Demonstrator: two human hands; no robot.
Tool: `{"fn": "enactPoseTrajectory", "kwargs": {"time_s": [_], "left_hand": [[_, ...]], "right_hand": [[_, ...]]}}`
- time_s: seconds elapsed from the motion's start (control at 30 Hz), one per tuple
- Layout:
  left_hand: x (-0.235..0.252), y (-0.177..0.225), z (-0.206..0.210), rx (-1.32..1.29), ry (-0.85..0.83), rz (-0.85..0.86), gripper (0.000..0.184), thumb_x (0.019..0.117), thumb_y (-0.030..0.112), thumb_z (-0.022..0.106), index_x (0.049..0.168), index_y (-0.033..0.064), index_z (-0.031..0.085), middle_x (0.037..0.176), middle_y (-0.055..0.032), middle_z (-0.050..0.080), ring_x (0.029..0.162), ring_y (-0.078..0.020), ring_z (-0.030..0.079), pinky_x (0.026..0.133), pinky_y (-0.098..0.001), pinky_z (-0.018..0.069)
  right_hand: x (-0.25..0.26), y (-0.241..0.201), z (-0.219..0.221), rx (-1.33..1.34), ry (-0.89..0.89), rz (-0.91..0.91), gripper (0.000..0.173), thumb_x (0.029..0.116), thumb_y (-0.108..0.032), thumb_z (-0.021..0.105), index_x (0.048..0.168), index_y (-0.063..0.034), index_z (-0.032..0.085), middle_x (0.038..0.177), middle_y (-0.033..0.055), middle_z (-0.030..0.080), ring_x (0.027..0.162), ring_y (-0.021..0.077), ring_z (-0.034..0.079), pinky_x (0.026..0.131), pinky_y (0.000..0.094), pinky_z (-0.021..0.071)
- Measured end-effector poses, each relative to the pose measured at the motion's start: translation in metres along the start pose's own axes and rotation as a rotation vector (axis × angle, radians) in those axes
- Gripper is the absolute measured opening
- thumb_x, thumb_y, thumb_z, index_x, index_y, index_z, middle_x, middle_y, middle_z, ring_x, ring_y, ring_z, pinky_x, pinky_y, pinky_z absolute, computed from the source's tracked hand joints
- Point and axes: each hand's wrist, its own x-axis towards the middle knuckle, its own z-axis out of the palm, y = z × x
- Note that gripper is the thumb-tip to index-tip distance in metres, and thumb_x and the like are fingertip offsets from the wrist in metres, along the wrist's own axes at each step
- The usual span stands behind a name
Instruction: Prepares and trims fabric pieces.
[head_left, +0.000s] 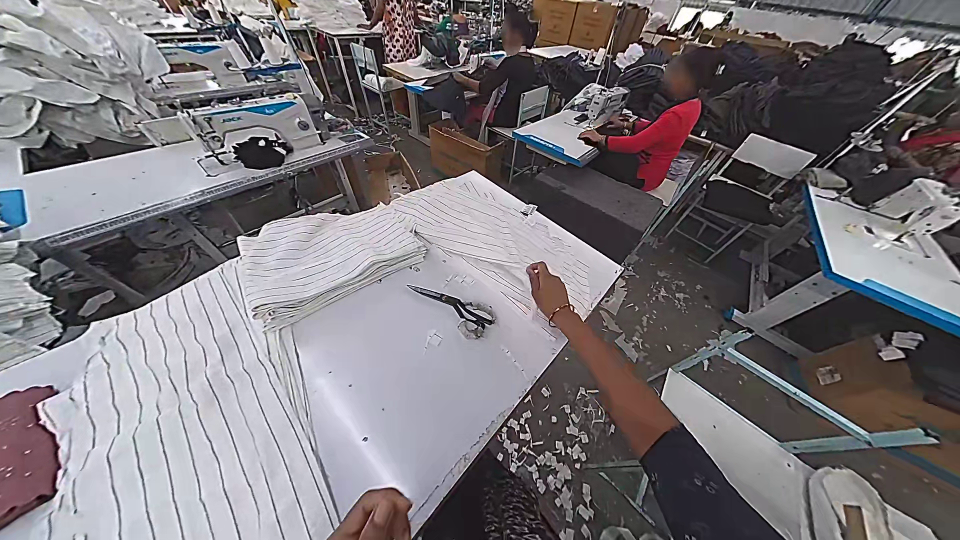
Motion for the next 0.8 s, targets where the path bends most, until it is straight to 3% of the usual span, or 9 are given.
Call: {"fn": "enactPoseTrajectory", "kwargs": {"time_s": [0.1, 0.17, 0.2, 0.33, 0.43, 0.53, 0.6, 0.7, 0.8], "left_hand": [[0.032, -0.036, 0.009, 0.229, -0.012, -0.155, 0.041, 0.1087, 0.026, 0.037, 0.130, 0.0008, 0.061, 0.108, -0.0018, 0.074, 0.095, -0.0100, 0.071, 0.083, -0.0294, 0.0587], [0.061, -0.061, 0.013, 0.285, -0.034, -0.336, 0.055, 0.1081, 0.031, 0.035, 0.145, -0.0084, 0.044, 0.129, -0.0170, 0.067, 0.109, -0.0204, 0.069, 0.092, -0.0375, 0.0560], [0.076, -0.072, 0.013, 0.256, 0.001, -0.408, 0.053, 0.1092, 0.029, 0.038, 0.145, -0.0096, 0.044, 0.126, -0.0193, 0.067, 0.106, -0.0212, 0.070, 0.091, -0.0379, 0.0563], [0.116, -0.081, 0.004, 0.156, 0.294, -0.455, 0.020, 0.1038, 0.007, 0.056, 0.115, -0.0082, 0.063, 0.082, -0.0078, 0.072, 0.064, -0.0081, 0.067, 0.063, -0.0241, 0.0573], [0.106, -0.060, 0.018, 0.152, 0.294, -0.325, 0.021, 0.1019, 0.001, 0.056, 0.119, -0.0085, 0.061, 0.088, -0.0068, 0.073, 0.072, -0.0061, 0.069, 0.069, -0.0235, 0.0575], [0.058, -0.042, 0.043, 0.193, 0.039, -0.113, 0.025, 0.0951, 0.000, 0.053, 0.117, -0.0087, 0.062, 0.095, -0.0005, 0.071, 0.087, 0.0022, 0.066, 0.083, -0.0191, 0.0552], [0.021, -0.024, 0.053, 0.245, -0.071, -0.144, 0.020, 0.0967, 0.004, 0.058, 0.111, -0.0079, 0.065, 0.095, 0.0000, 0.068, 0.090, 0.0049, 0.061, 0.087, -0.0177, 0.0511], [-0.016, -0.014, 0.022, 0.306, -0.040, -0.113, 0.022, 0.0996, 0.012, 0.060, 0.110, -0.0043, 0.070, 0.098, -0.0009, 0.073, 0.090, 0.0035, 0.065, 0.087, -0.0194, 0.0539], [-0.059, -0.004, -0.027, 0.365, 0.270, -0.182, 0.013, 0.0957, 0.014, 0.066, 0.100, 0.0042, 0.074, 0.081, 0.0074, 0.071, 0.071, 0.0047, 0.063, 0.070, -0.0161, 0.0540]], "right_hand": [[-0.076, -0.027, 0.017, 0.140, -0.136, -0.283, 0.037, 0.1092, -0.020, 0.042, 0.129, 0.0054, 0.061, 0.096, 0.0232, 0.071, 0.088, 0.0377, 0.070, 0.083, 0.0530, 0.0538], [-0.142, -0.048, 0.045, 0.188, -0.328, -0.439, 0.035, 0.1083, -0.018, 0.044, 0.122, 0.0058, 0.066, 0.103, 0.0236, 0.072, 0.089, 0.0373, 0.071, 0.083, 0.0528, 0.0547], [-0.172, -0.055, 0.059, 0.207, -0.436, -0.496, 0.033, 0.1081, -0.018, 0.046, 0.121, 0.0048, 0.066, 0.103, 0.0246, 0.071, 0.089, 0.0386, 0.071, 0.082, 0.0545, 0.0544], [-0.244, -0.062, 0.078, 0.277, -0.749, -0.777, 0.025, 0.1028, -0.017, 0.060, 0.116, 0.0021, 0.069, 0.089, 0.0240, 0.072, 0.077, 0.0411, 0.071, 0.073, 0.0604, 0.0544], [-0.242, -0.070, 0.051, 0.330, -0.636, -0.942, 0.021, 0.0978, -0.016, 0.068, 0.112, -0.0038, 0.076, 0.091, 0.0150, 0.076, 0.081, 0.0301, 0.074, 0.076, 0.0529, 0.0581], [-0.220, -0.098, 0.027, 0.523, -0.282, -1.102, 0.013, 0.0940, -0.016, 0.073, 0.099, -0.0056, 0.078, 0.105, 0.0096, 0.076, 0.103, 0.0193, 0.072, 0.091, 0.0345, 0.0588], [-0.210, -0.116, 0.020, 0.493, -0.273, -1.138, 0.019, 0.0957, -0.023, 0.071, 0.101, -0.0060, 0.078, 0.111, 0.0085, 0.075, 0.108, 0.0175, 0.070, 0.094, 0.0311, 0.0565], [-0.205, -0.121, 0.030, 0.291, -0.605, -1.011, 0.033, 0.0992, -0.030, 0.066, 0.118, -0.0038, 0.074, 0.107, 0.0103, 0.077, 0.094, 0.0217, 0.074, 0.085, 0.0425, 0.0592], [-0.206, -0.117, 0.052, 0.292, -0.913, -0.913, 0.032, 0.1003, -0.031, 0.064, 0.103, -0.0001, 0.074, 0.081, 0.0111, 0.072, 0.069, 0.0142, 0.065, 0.066, 0.0332, 0.0525]]}}
